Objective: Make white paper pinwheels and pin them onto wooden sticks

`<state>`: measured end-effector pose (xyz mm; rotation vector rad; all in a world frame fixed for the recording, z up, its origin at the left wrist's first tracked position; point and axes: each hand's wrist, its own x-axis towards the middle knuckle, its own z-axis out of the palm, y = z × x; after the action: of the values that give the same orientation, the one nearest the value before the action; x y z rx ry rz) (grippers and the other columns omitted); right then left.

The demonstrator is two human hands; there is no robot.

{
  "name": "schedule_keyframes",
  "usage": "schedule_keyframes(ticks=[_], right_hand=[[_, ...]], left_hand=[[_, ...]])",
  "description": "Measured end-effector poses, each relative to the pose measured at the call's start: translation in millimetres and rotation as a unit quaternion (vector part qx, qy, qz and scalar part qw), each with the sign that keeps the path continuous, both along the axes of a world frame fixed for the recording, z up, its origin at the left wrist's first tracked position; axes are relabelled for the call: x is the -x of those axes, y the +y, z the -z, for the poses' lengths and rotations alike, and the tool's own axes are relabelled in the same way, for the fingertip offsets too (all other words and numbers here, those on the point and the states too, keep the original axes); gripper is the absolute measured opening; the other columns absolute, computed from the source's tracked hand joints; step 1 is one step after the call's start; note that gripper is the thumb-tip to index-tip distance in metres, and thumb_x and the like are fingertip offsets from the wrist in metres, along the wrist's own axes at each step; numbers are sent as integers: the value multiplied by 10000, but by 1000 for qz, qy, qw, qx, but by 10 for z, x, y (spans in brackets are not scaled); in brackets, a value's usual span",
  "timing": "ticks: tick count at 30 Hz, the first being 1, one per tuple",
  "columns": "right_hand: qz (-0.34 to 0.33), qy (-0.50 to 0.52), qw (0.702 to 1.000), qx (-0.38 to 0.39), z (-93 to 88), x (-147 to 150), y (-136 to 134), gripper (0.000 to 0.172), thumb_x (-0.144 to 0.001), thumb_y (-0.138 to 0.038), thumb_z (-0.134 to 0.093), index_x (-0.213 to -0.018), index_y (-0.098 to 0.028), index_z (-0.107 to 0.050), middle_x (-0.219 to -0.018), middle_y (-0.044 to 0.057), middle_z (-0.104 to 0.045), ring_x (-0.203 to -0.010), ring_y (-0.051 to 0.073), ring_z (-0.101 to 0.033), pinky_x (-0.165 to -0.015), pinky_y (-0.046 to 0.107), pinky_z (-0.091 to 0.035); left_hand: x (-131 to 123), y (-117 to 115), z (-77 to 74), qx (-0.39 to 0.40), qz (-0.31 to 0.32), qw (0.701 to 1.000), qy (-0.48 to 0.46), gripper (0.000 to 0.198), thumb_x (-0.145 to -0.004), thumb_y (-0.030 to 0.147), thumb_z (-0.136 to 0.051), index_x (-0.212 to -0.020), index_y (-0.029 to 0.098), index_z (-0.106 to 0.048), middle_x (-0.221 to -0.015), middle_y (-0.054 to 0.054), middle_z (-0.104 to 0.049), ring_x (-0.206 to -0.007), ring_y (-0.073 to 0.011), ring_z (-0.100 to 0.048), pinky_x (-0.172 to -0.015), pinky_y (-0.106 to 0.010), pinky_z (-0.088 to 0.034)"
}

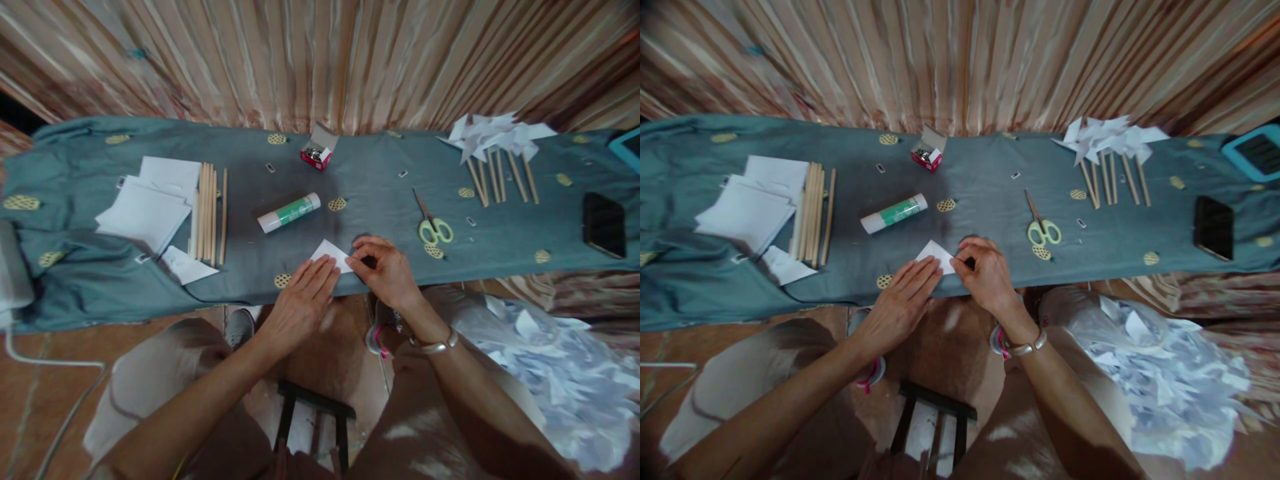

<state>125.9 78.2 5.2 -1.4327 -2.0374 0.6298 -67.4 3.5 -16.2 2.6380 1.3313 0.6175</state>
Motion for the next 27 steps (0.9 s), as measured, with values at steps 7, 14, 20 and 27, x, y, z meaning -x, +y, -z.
schedule_keyframes(ticks=[7, 14, 20, 27], right_hand=[[10, 3, 1000, -4, 8, 21, -4, 112, -763, -212, -698, -660, -223, -656, -962, 62, -726, -901, 224, -661, -879, 410, -499], [9, -3, 1000, -2, 1, 34, -5, 113, -771, -218, -690, -667, -227, -648, -967, 63, -719, -920, 229, -656, -899, 420, -487], [7, -17, 1000, -11, 7, 39, -83, 89, -772, -269, -718, -771, -212, -650, -1055, 95, -694, -1017, 254, -624, -947, 428, -455], [0, -28, 999, -23, 42, 41, -163, 129, -799, -281, -690, -881, -200, -631, -1160, 118, -652, -1108, 279, -574, -978, 447, -425]], left_hand=[[2, 24, -16, -6, -1, 1000, 3, 433, -960, 149, -416, -1386, 68, -431, -1445, -202, -495, -1403, -284, -394, -1139, -533, -364], [14, 24, -6, 0, 4, 1000, -6, 435, -957, 143, -430, -1386, 71, -437, -1441, -207, -498, -1405, -283, -391, -1133, -531, -372], [3, 19, -11, -8, -7, 1000, 21, 410, -967, 167, -426, -1365, 79, -467, -1435, -194, -510, -1383, -284, -425, -1118, -497, -403], [15, 21, -21, -24, -3, 999, 41, 405, -969, 170, -417, -1348, 48, -489, -1443, -197, -498, -1375, -283, -436, -1128, -472, -393]])
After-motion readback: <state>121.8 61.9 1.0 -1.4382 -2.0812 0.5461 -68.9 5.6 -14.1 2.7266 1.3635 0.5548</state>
